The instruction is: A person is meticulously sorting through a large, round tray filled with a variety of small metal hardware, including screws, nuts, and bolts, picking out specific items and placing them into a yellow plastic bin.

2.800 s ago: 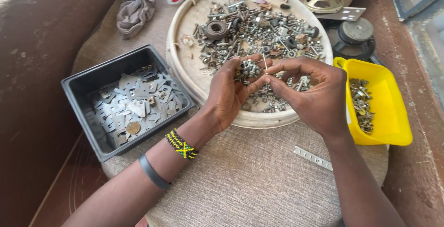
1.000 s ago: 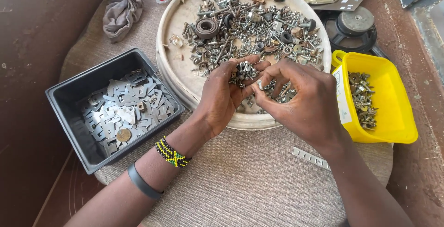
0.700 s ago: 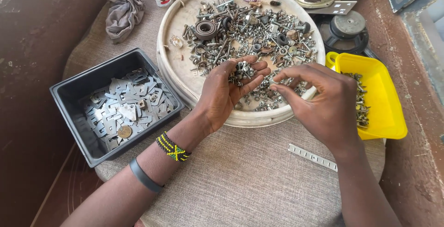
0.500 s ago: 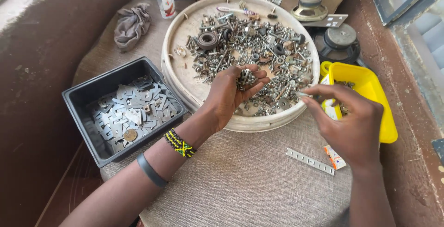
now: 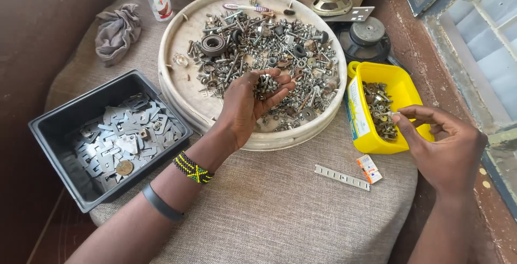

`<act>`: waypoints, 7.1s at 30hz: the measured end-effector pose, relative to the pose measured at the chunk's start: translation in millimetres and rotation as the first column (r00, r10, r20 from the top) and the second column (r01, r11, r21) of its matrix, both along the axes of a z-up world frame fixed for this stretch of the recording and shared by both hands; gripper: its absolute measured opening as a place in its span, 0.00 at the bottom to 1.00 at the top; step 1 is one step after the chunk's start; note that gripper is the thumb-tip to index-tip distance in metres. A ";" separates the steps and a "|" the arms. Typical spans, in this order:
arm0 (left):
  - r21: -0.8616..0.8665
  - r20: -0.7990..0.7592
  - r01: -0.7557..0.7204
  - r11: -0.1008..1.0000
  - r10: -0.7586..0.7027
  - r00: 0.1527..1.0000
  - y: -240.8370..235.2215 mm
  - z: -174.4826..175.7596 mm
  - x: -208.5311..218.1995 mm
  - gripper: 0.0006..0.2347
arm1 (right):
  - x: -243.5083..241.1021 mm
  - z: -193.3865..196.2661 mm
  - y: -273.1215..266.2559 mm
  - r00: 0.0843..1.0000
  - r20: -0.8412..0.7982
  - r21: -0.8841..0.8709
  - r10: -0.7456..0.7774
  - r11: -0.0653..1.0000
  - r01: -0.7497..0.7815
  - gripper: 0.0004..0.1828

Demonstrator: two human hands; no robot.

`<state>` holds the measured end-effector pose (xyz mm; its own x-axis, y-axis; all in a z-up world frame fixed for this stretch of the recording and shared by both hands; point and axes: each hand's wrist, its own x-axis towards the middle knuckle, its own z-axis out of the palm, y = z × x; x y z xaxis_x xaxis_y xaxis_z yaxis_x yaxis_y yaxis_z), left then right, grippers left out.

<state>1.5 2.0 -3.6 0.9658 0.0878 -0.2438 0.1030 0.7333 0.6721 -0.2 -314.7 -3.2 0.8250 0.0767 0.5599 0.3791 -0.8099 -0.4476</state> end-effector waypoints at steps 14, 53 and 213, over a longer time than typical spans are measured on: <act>-0.071 -0.020 0.052 0.996 -0.053 0.998 6.4 5.2 -3.5 0.13 | 1.2 47.1 100.3 0.896 0.157 -0.198 0.416 0.902 -0.384 0.04; -0.026 0.158 0.099 0.995 -0.093 0.983 6.2 -25.9 6.1 0.21 | 22.1 39.3 136.5 0.863 -0.039 0.065 0.503 0.863 -0.500 0.15; -0.036 0.212 0.052 0.998 -0.043 0.976 5.8 -52.2 22.6 0.25 | 26.7 40.2 167.0 0.783 0.004 0.051 0.621 0.782 -0.621 0.18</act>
<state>24.1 7.8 -55.8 0.9987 0.0343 -0.0366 -0.0022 0.7586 0.6515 26.5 -147.7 37.0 0.6146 0.5492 0.5663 0.7871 -0.3792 -0.4865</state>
